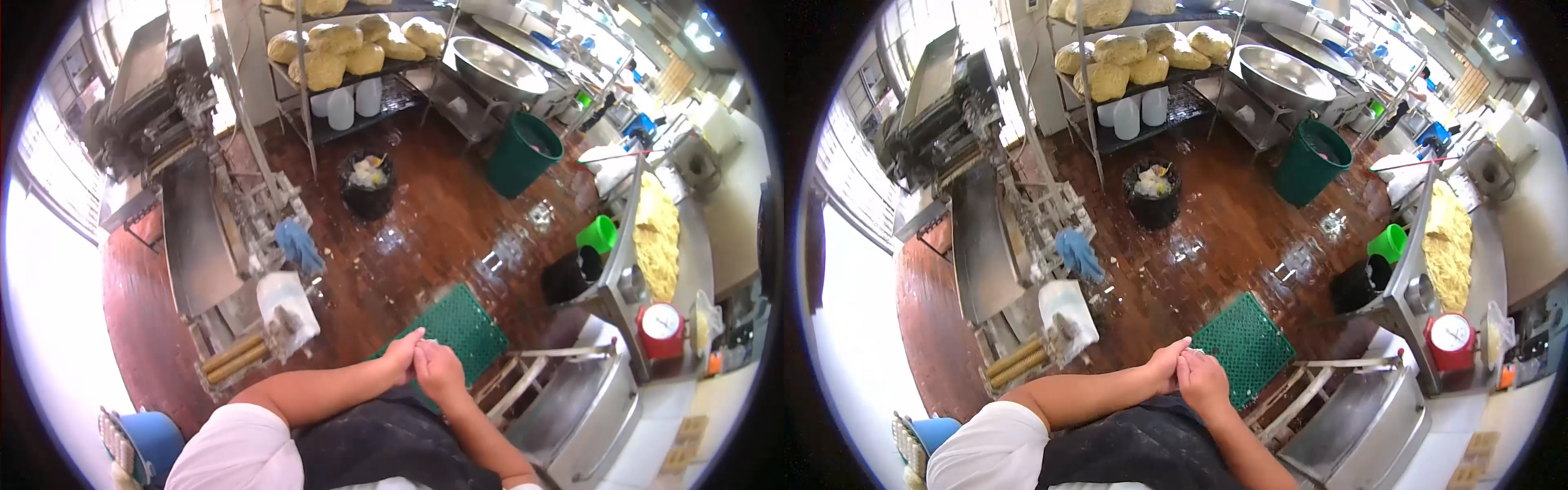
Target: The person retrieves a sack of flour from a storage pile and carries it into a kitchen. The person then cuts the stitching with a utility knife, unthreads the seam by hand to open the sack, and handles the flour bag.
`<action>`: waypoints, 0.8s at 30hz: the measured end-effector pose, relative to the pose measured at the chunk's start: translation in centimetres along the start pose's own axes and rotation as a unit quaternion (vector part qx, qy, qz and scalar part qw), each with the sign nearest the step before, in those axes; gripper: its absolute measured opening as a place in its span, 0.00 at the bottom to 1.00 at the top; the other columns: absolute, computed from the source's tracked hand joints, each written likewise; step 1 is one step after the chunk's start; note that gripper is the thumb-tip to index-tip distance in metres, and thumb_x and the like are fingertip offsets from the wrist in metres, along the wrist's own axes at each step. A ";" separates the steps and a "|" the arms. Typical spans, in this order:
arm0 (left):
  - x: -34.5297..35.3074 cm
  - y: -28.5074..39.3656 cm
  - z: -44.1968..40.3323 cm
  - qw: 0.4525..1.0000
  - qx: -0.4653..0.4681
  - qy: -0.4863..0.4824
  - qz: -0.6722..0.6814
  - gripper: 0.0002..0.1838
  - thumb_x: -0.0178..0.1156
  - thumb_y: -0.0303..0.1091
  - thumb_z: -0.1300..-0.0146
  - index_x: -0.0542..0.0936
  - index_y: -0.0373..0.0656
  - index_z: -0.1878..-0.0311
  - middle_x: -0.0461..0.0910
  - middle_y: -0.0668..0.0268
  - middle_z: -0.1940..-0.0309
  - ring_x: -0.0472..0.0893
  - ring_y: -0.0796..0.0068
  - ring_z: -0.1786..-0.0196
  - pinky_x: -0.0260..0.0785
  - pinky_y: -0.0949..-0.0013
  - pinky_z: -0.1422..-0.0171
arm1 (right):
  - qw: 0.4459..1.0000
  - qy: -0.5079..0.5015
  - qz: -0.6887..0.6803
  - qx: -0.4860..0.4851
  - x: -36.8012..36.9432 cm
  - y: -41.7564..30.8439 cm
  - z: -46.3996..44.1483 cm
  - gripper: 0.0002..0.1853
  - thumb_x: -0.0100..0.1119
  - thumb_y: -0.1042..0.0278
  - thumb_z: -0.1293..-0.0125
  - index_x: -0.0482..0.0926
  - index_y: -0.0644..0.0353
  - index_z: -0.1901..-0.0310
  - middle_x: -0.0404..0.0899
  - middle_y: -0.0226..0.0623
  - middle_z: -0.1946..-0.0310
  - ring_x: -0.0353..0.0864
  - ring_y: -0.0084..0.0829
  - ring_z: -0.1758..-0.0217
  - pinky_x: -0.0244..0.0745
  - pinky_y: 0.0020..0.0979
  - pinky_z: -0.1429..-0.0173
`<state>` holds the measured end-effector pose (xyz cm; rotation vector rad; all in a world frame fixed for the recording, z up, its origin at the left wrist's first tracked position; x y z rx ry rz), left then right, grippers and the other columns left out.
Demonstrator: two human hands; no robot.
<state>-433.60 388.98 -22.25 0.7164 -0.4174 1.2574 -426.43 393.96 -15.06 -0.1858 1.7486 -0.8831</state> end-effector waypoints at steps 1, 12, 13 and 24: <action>-0.1 1.7 -1.9 1.000 0.019 0.018 -0.017 0.17 0.45 0.47 0.35 0.74 0.45 0.70 0.75 0.66 0.73 0.75 0.71 0.68 0.69 0.68 0.61 | 0.999 -0.034 0.034 -0.010 -1.0 0.0 -2.2 0.10 0.47 0.65 0.39 0.77 0.60 0.65 0.78 0.44 0.65 0.75 0.45 0.61 0.70 0.41 0.58; 2.3 33.9 -17.9 0.968 0.205 0.142 -0.027 0.19 0.56 0.48 0.43 0.63 0.54 0.84 0.58 0.75 0.93 0.57 0.79 0.93 0.44 0.73 0.90 | 0.994 -0.011 -0.055 0.098 -9.1 10.8 -23.7 0.19 0.57 0.57 0.43 0.76 0.59 0.53 0.77 0.42 0.54 0.77 0.37 0.54 0.71 0.34 0.51; 1.5 37.0 -20.6 0.967 0.203 0.155 -0.022 0.19 0.55 0.48 0.43 0.63 0.53 0.84 0.57 0.75 0.93 0.57 0.80 0.93 0.44 0.74 0.90 | 0.979 -0.018 -0.074 0.187 -9.2 12.4 -24.3 0.19 0.58 0.57 0.44 0.76 0.59 0.54 0.77 0.42 0.56 0.78 0.35 0.56 0.72 0.32 0.53; -8.1 59.6 -47.3 0.926 0.228 0.300 0.023 0.20 0.49 0.55 0.42 0.73 0.46 0.67 0.76 0.66 0.77 0.75 0.70 0.77 0.65 0.64 0.78 | 0.811 -0.077 -0.071 0.575 -6.4 25.4 -22.9 0.18 0.60 0.59 0.45 0.78 0.64 0.58 0.81 0.39 0.67 0.79 0.27 0.64 0.73 0.28 0.56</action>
Point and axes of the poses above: each hand's wrist, its own z-axis away from the middle knuckle, its own x-axis out of the palm, y = z × x, the point moved 2 cm from there along -z, towards the middle knuckle
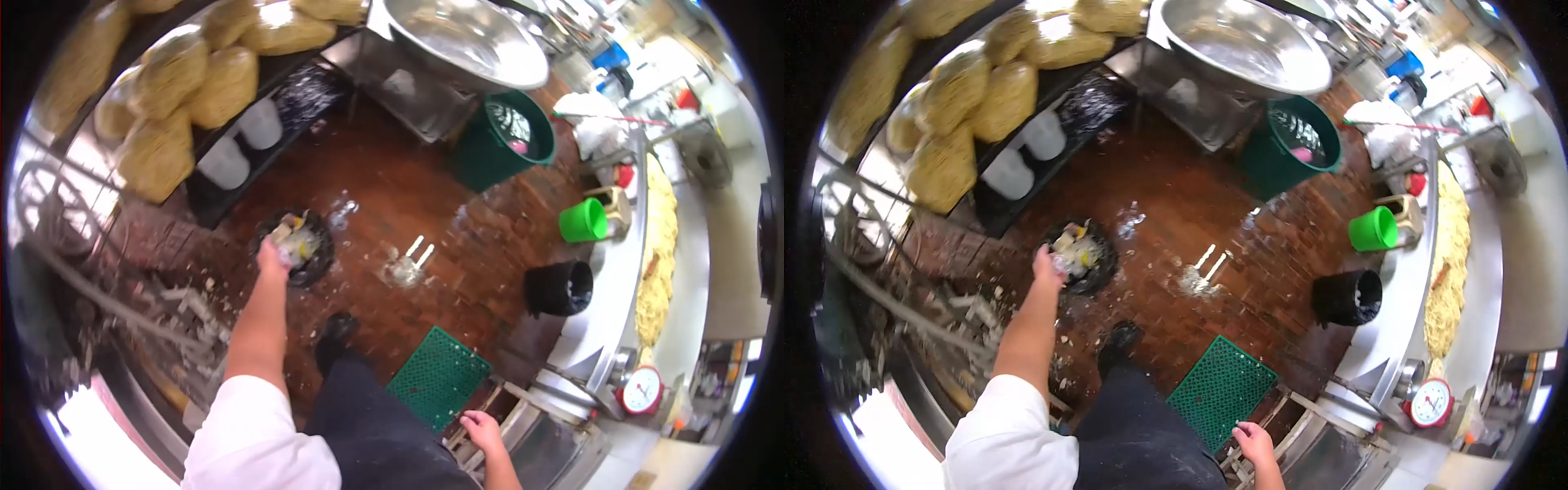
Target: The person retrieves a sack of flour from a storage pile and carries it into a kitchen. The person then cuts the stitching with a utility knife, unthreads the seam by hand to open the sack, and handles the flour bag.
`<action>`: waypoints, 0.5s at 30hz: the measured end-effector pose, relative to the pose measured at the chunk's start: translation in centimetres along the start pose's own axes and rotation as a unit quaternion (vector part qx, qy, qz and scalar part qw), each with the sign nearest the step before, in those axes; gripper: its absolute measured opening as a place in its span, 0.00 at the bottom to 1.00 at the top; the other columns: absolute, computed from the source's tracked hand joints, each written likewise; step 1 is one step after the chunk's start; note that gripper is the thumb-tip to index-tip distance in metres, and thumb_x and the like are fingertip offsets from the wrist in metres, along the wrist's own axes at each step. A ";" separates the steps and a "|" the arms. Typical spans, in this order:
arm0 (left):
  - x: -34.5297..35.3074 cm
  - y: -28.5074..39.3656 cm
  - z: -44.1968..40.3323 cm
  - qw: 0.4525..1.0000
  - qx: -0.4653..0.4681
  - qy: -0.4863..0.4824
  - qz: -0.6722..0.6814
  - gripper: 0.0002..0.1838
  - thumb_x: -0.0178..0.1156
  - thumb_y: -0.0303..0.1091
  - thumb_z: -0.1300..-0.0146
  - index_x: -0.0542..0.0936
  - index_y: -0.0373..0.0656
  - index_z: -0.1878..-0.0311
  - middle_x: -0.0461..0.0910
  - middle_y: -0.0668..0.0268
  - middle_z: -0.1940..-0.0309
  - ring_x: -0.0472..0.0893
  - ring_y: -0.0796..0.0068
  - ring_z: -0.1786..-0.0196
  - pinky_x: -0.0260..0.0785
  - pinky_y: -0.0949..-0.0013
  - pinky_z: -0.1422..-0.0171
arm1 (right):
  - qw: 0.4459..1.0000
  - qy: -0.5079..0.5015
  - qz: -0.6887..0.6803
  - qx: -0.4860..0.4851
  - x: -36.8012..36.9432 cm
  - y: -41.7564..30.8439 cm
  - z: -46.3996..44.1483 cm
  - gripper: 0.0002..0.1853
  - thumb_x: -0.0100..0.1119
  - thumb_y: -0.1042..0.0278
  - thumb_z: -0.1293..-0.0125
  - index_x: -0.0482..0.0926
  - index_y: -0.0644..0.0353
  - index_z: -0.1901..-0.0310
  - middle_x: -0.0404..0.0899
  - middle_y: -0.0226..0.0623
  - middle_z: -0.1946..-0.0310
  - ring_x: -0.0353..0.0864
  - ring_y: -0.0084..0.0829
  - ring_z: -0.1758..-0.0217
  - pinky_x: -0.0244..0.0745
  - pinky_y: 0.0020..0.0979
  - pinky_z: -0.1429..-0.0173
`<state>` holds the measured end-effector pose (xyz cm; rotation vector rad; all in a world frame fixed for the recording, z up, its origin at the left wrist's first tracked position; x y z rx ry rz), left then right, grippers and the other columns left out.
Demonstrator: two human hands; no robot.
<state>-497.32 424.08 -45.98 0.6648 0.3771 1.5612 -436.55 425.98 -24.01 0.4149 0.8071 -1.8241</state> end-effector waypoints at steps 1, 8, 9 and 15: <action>1.5 0.4 0.1 0.996 -0.064 -0.059 0.014 0.21 0.48 0.54 0.42 0.73 0.45 0.59 0.76 0.62 0.66 0.76 0.64 0.65 0.67 0.58 0.65 | 0.999 0.010 -0.041 0.009 0.3 0.2 -1.2 0.18 0.60 0.59 0.44 0.78 0.65 0.57 0.81 0.39 0.67 0.79 0.27 0.64 0.73 0.28 0.56; 5.4 6.4 -1.8 0.960 -0.152 -0.074 -0.223 0.21 0.48 0.46 0.41 0.72 0.46 0.48 0.73 0.61 0.50 0.74 0.53 0.51 0.63 0.46 0.50 | 0.986 0.046 -0.155 0.038 1.4 -3.1 -2.4 0.13 0.59 0.67 0.42 0.77 0.65 0.57 0.78 0.28 0.72 0.73 0.18 0.72 0.71 0.22 0.66; 4.2 5.6 -6.1 0.959 -0.123 -0.085 -0.239 0.19 0.49 0.43 0.41 0.72 0.46 0.48 0.74 0.61 0.53 0.75 0.56 0.55 0.66 0.49 0.55 | 0.986 0.043 -0.157 0.040 1.5 -3.2 -2.2 0.13 0.59 0.67 0.42 0.77 0.65 0.57 0.78 0.29 0.72 0.73 0.18 0.72 0.71 0.22 0.67; 5.3 10.0 -1.6 0.964 0.038 0.040 -0.260 0.19 0.52 0.22 0.48 0.73 0.44 0.51 0.75 0.63 0.70 0.76 0.70 0.74 0.66 0.69 0.78 | 0.967 0.024 -0.218 0.132 2.9 -1.0 -0.2 0.14 0.58 0.66 0.42 0.77 0.67 0.58 0.78 0.32 0.73 0.74 0.20 0.73 0.71 0.24 0.67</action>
Point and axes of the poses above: each hand's wrist, its own z-axis away from the middle knuckle, its own x-axis out of the palm, y = z × x, the point moved 2 cm from there along -z, towards the middle knuckle
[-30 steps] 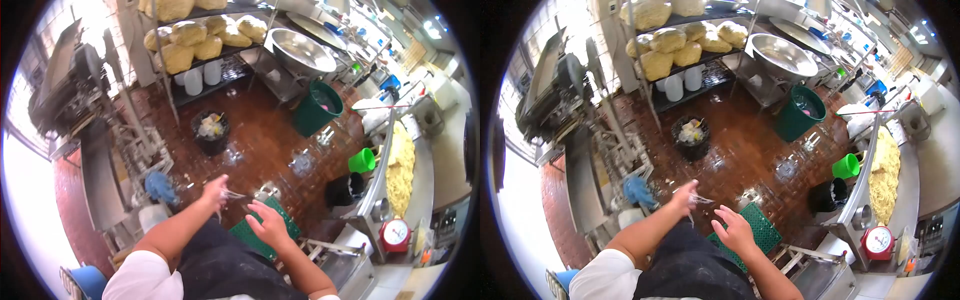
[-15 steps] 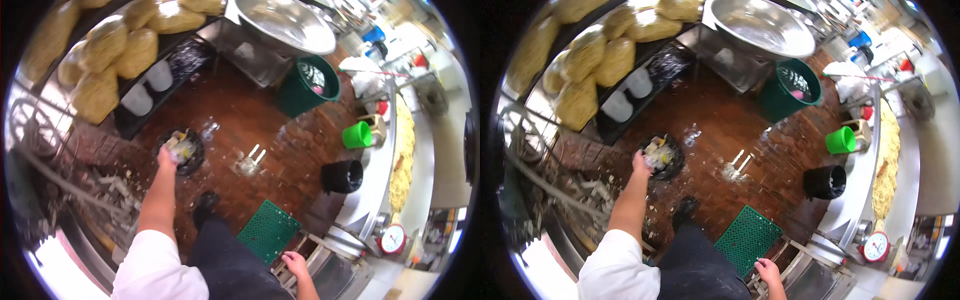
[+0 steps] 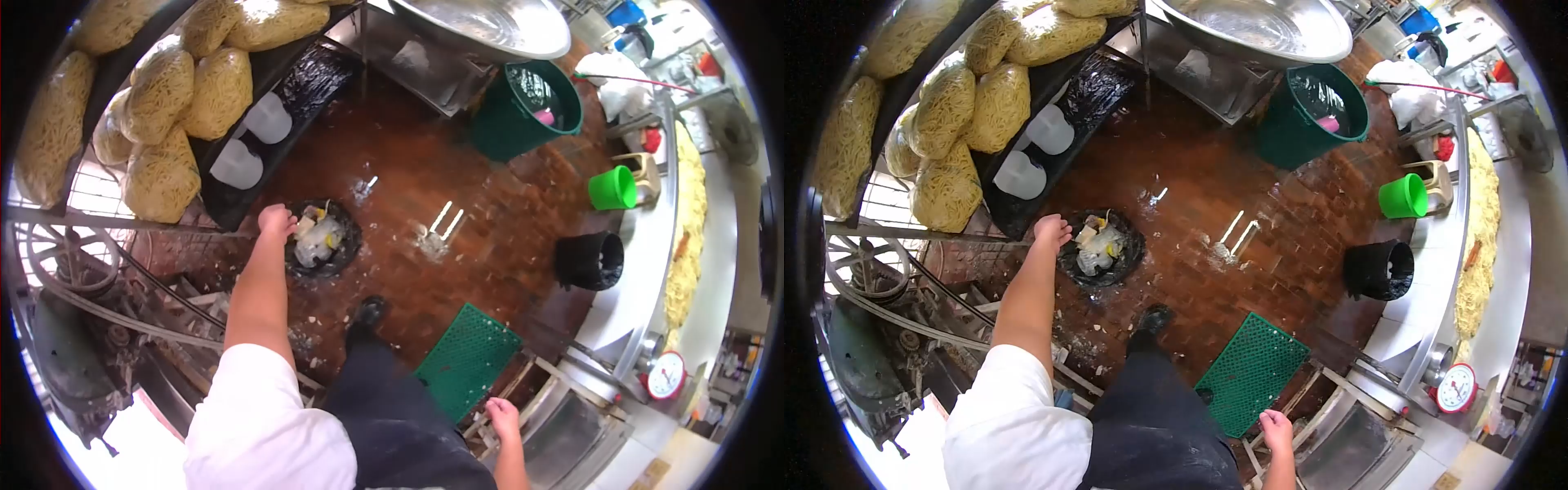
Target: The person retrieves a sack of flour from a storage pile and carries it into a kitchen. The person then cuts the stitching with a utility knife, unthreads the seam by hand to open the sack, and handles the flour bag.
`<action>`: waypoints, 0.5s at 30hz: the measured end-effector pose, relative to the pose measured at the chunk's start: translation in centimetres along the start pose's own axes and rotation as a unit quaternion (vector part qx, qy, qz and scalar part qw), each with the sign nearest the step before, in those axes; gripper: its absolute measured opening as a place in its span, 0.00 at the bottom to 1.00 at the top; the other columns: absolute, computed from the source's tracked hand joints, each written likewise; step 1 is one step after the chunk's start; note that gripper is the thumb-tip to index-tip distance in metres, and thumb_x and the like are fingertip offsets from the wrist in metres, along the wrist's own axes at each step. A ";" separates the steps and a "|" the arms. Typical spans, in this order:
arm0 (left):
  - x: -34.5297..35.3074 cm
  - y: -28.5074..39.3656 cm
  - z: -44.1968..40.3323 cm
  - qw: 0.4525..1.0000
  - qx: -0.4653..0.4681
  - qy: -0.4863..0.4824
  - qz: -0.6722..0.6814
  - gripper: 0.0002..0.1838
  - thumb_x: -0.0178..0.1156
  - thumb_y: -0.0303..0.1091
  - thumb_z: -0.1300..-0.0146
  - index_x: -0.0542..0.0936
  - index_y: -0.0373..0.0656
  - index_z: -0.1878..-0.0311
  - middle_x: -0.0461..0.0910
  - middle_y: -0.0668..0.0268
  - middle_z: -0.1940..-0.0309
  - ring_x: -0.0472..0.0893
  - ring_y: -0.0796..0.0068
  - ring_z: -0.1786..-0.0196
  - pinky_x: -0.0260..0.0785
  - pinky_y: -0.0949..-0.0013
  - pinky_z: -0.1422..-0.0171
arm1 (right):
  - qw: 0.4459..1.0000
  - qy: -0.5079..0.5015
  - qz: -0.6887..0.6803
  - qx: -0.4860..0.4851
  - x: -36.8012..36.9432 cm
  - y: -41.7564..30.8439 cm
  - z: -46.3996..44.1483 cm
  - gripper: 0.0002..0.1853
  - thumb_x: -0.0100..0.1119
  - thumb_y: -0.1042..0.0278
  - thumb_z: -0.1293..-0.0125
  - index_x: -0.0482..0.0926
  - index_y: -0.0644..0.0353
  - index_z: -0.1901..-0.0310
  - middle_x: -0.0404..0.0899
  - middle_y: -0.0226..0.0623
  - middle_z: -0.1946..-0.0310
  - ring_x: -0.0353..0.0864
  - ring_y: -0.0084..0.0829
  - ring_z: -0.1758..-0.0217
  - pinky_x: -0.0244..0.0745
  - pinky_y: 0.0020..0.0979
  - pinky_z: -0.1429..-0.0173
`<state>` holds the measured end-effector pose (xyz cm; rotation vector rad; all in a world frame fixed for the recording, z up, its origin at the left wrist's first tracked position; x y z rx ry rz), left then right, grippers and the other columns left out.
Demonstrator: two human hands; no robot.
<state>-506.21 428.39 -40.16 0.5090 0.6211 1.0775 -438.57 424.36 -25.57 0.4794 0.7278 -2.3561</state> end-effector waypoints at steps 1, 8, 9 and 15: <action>-0.4 0.2 -0.1 1.000 0.014 0.008 -0.025 0.20 0.53 0.22 0.50 0.74 0.43 0.51 0.75 0.63 0.70 0.76 0.70 0.75 0.66 0.70 0.78 | 1.000 0.002 0.002 0.013 0.1 1.1 -0.1 0.13 0.58 0.66 0.42 0.77 0.66 0.59 0.78 0.32 0.73 0.74 0.20 0.73 0.71 0.24 0.67; -2.0 -5.9 -6.9 0.897 0.173 -0.061 -0.401 0.18 0.54 0.42 0.52 0.79 0.40 0.61 0.78 0.54 0.61 0.76 0.57 0.56 0.66 0.61 0.52 | 0.997 0.024 0.056 -0.055 -1.0 3.3 1.9 0.12 0.58 0.63 0.42 0.79 0.61 0.61 0.77 0.29 0.75 0.73 0.20 0.76 0.70 0.23 0.71; -0.6 -6.2 -4.1 0.854 0.218 -0.110 -0.459 0.17 0.55 0.40 0.52 0.79 0.38 0.62 0.79 0.55 0.63 0.78 0.58 0.59 0.67 0.60 0.55 | 0.995 0.037 0.072 -0.064 -1.5 2.3 2.8 0.13 0.58 0.62 0.42 0.79 0.61 0.60 0.78 0.30 0.73 0.75 0.21 0.74 0.71 0.25 0.68; 4.2 -15.0 12.1 0.819 -0.135 -0.348 -0.435 0.14 0.54 0.41 0.44 0.73 0.48 0.55 0.75 0.67 0.68 0.74 0.72 0.73 0.66 0.66 0.71 | 0.950 0.300 -0.054 -0.060 -13.0 7.6 7.3 0.16 0.60 0.58 0.45 0.79 0.58 0.59 0.81 0.39 0.65 0.80 0.33 0.61 0.73 0.31 0.55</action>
Point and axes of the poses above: each hand's wrist, its own z-axis away from the middle knuckle, its own x-axis out of the palm, y = z × x, the point moved 2 cm from there along -z, towards the middle knuckle
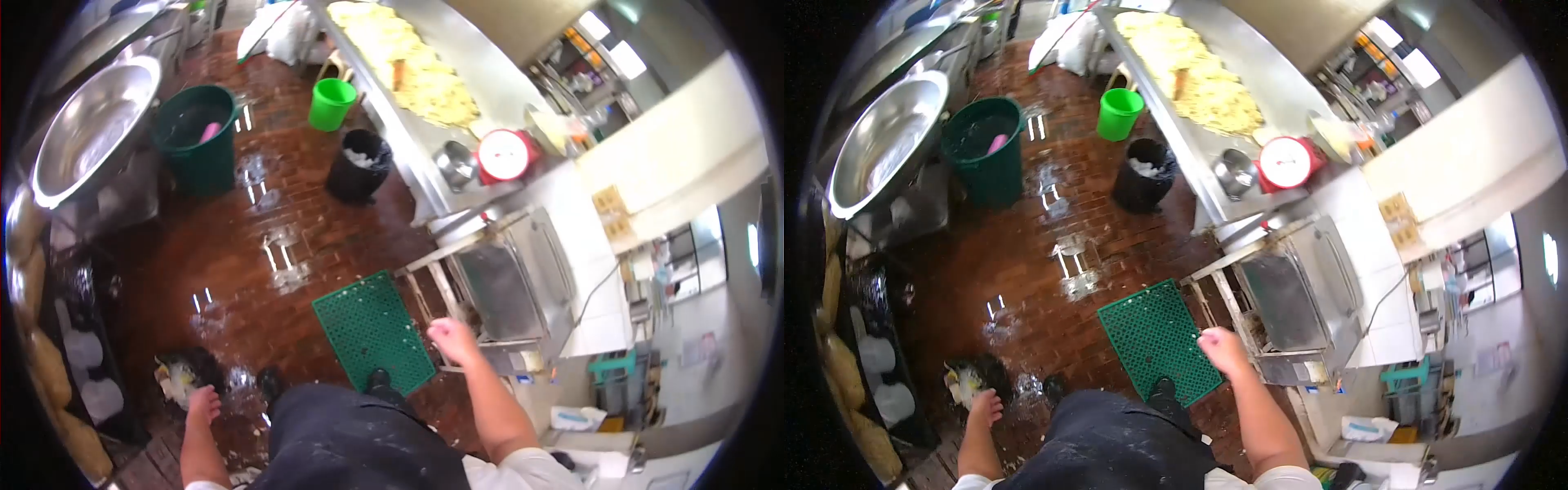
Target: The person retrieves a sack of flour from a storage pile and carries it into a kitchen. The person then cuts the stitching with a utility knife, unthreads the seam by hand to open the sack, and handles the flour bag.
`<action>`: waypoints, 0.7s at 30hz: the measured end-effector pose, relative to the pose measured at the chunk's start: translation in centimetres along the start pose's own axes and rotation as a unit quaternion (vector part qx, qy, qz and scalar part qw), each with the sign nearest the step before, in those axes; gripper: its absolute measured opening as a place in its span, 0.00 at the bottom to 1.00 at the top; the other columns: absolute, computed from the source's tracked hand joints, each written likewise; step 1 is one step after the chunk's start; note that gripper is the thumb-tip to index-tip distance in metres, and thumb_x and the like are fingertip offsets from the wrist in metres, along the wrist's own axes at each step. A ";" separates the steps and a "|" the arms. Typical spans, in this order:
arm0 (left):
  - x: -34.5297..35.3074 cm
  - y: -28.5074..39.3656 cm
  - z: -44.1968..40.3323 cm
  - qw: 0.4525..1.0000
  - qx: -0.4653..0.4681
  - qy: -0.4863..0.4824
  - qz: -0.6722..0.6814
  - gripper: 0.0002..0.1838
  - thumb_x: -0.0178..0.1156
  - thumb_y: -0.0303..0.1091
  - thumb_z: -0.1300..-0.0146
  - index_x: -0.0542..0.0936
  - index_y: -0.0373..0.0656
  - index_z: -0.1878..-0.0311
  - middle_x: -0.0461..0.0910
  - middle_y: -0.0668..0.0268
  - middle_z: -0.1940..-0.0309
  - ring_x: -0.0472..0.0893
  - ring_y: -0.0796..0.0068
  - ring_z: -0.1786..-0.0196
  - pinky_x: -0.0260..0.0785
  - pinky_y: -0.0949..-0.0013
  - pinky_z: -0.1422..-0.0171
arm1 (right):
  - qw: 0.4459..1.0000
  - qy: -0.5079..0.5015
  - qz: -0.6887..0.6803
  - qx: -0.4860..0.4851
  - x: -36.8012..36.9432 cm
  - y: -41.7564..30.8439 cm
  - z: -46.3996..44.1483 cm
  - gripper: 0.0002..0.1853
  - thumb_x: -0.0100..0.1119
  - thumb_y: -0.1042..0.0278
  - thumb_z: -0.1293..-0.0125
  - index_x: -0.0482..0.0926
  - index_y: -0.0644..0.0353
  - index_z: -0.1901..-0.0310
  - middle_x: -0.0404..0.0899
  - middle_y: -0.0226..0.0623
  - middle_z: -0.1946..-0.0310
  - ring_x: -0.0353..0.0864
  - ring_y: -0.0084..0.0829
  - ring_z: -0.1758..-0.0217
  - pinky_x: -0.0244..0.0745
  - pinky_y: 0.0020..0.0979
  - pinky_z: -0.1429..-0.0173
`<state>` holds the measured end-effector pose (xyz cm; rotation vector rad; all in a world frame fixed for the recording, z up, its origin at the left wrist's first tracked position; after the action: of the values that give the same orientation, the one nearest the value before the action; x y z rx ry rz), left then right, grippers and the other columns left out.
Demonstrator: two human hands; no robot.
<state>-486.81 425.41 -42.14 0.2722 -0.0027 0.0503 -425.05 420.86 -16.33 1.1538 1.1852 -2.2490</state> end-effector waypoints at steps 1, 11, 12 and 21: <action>3.6 1.1 2.1 0.998 0.006 0.018 -0.061 0.15 0.54 0.40 0.45 0.72 0.49 0.55 0.75 0.68 0.68 0.74 0.72 0.71 0.65 0.65 0.70 | 0.998 0.056 0.024 0.001 -2.9 0.9 -0.8 0.15 0.60 0.58 0.45 0.79 0.58 0.59 0.81 0.39 0.67 0.80 0.33 0.63 0.73 0.32 0.57; 22.1 -4.9 10.0 0.981 0.118 0.153 -0.019 0.07 0.56 0.34 0.46 0.75 0.44 0.65 0.71 0.69 0.79 0.70 0.77 0.82 0.58 0.75 0.84 | 0.873 0.419 0.244 0.052 -30.5 28.1 -16.1 0.24 0.59 0.63 0.46 0.69 0.60 0.47 0.72 0.46 0.50 0.70 0.42 0.46 0.64 0.39 0.42; 23.7 -6.5 11.2 0.981 0.094 0.168 -0.020 0.07 0.56 0.34 0.46 0.75 0.43 0.66 0.71 0.69 0.80 0.70 0.77 0.83 0.59 0.74 0.84 | 0.855 0.435 0.281 0.035 -31.6 30.8 -17.6 0.26 0.60 0.62 0.47 0.68 0.59 0.46 0.71 0.46 0.48 0.69 0.42 0.44 0.63 0.40 0.42; 34.9 -13.7 13.6 0.523 0.379 0.001 -0.763 0.11 0.56 0.39 0.52 0.81 0.52 0.64 0.81 0.66 0.64 0.79 0.62 0.57 0.72 0.62 0.54 | 0.963 0.203 0.174 0.047 -36.5 35.1 -21.8 0.23 0.62 0.58 0.51 0.73 0.71 0.61 0.75 0.57 0.62 0.73 0.54 0.56 0.68 0.45 0.51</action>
<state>-451.20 410.25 -32.39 1.0890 0.2749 -1.8060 -370.34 415.34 -12.72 1.7691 0.9213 -1.8728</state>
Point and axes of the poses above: each hand's wrist, its own z-axis away from the middle knuckle, its own x-axis out of the palm, y = z × x, the point moved 2 cm from there along -z, towards the middle knuckle
